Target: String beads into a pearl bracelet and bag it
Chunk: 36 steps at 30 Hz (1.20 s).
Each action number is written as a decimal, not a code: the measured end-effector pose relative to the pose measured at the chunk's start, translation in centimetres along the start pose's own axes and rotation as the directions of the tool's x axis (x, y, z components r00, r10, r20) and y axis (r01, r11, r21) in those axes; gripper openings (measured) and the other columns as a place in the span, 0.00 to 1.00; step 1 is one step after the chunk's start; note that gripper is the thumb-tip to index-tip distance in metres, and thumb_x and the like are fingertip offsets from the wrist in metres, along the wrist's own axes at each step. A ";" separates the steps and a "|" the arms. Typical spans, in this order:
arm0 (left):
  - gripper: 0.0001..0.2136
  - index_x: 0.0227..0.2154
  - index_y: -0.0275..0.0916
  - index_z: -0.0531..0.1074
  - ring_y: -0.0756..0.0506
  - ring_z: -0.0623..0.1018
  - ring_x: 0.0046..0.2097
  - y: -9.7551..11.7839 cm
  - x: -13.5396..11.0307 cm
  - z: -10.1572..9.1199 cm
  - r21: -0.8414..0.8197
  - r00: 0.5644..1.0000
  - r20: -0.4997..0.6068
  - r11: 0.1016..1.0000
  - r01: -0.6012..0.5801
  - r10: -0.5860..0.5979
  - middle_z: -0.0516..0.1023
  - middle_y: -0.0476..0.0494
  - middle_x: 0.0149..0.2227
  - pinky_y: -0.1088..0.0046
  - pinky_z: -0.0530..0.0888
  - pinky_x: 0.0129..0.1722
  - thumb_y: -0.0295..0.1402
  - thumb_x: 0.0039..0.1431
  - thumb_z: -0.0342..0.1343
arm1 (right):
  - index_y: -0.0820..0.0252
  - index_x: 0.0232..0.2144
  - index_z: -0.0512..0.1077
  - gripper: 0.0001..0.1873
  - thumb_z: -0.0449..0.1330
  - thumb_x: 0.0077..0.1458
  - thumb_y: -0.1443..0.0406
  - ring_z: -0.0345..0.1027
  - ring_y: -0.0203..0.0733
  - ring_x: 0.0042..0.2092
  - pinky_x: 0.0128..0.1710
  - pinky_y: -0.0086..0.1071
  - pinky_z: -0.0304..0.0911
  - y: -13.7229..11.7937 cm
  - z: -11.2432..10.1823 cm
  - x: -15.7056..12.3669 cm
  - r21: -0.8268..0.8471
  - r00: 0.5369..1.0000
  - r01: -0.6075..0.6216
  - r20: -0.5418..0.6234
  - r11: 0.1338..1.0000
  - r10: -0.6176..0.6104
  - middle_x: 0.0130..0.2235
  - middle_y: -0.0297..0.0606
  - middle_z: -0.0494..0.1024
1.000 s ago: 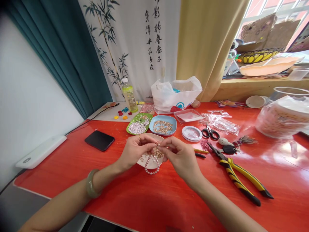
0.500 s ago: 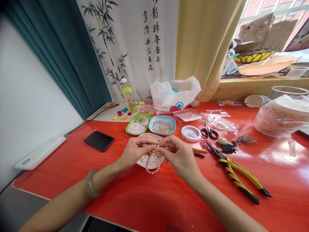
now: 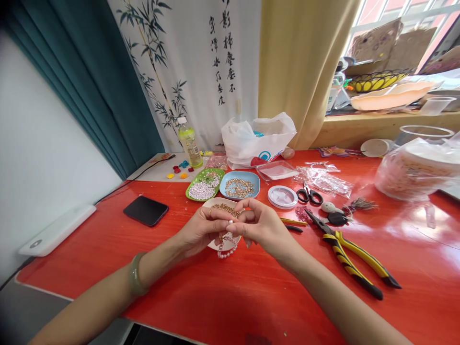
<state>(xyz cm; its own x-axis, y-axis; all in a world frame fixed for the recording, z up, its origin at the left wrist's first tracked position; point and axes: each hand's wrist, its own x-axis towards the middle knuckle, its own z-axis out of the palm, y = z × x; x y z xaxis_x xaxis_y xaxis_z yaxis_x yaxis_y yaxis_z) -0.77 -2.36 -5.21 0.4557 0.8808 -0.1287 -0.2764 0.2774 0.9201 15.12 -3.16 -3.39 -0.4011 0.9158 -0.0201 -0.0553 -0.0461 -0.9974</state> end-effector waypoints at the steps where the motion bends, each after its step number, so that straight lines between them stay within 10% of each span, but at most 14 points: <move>1: 0.09 0.23 0.35 0.77 0.55 0.66 0.17 0.0 -0.1 0.1 -0.015 1.000 0.011 1.000 0.006 -0.005 0.69 0.50 0.16 0.80 0.62 0.15 0.34 0.35 0.65 | 0.59 0.29 0.59 0.18 0.65 0.40 0.62 0.53 0.25 0.17 0.15 0.21 0.49 0.0 -0.1 0.0 0.019 1.000 -0.012 0.028 1.000 0.011 0.17 0.24 0.67; 12: 0.08 0.23 0.35 0.76 0.56 0.66 0.19 0.1 -0.3 0.4 -0.107 1.000 -0.004 0.994 0.016 -0.017 0.71 0.48 0.19 0.82 0.63 0.16 0.33 0.36 0.65 | 0.59 0.29 0.61 0.17 0.64 0.41 0.60 0.50 0.25 0.17 0.15 0.22 0.43 0.1 -0.1 0.1 0.063 0.998 -0.054 0.046 0.997 0.051 0.17 0.24 0.63; 17: 0.09 0.26 0.33 0.75 0.57 0.65 0.19 0.6 -0.1 0.1 -0.116 0.997 -0.078 0.993 0.014 -0.024 0.69 0.50 0.19 0.85 0.59 0.14 0.30 0.37 0.64 | 0.57 0.35 0.60 0.14 0.57 0.49 0.56 0.59 0.31 0.20 0.19 0.26 0.51 -0.7 -1.9 0.1 -0.273 0.999 0.000 -0.040 0.962 -0.012 0.21 0.29 0.67; 22: 0.09 0.27 0.33 0.72 0.58 0.62 0.21 1.8 -0.3 0.0 -0.167 0.990 -0.137 0.985 -0.049 0.026 0.68 0.50 0.22 0.86 0.55 0.14 0.29 0.41 0.62 | 0.56 0.34 0.65 0.11 0.53 0.50 0.57 0.68 0.44 0.30 0.26 0.34 0.58 -0.6 -3.7 -0.3 -0.909 0.973 -0.055 -0.141 0.414 -0.180 0.28 0.37 0.74; 27: 0.08 0.28 0.33 0.72 0.59 0.59 0.19 1.7 -0.6 0.5 -0.127 0.999 -0.048 0.992 -0.014 0.008 0.70 0.49 0.23 0.84 0.51 0.13 0.32 0.44 0.60 | 0.61 0.34 0.70 0.17 0.50 0.52 0.54 0.68 0.54 0.37 0.32 0.42 0.62 2.5 -4.2 -2.3 -0.998 0.976 0.003 0.016 -0.060 -0.217 0.34 0.47 0.76; 36: 0.08 0.28 0.33 0.73 0.60 0.53 0.15 -0.2 -1.4 2.0 -0.037 0.989 0.130 0.996 0.075 -0.070 0.75 0.46 0.22 0.78 0.46 0.15 0.32 0.44 0.59 | 0.65 0.46 0.65 0.34 0.43 0.51 0.45 0.56 0.56 0.54 0.48 0.48 0.56 8.3 -6.4 -4.9 -0.990 0.922 0.043 0.093 -0.137 -0.376 0.52 0.53 0.66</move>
<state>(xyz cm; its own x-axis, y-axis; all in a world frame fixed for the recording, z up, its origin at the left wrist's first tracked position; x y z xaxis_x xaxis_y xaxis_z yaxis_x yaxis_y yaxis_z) 0.29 -4.40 -4.46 0.5797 0.8020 -0.1436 -0.2721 0.3567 0.8937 22.52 -5.46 -12.06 -0.4336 0.8246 0.3634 0.8950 0.4408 0.0676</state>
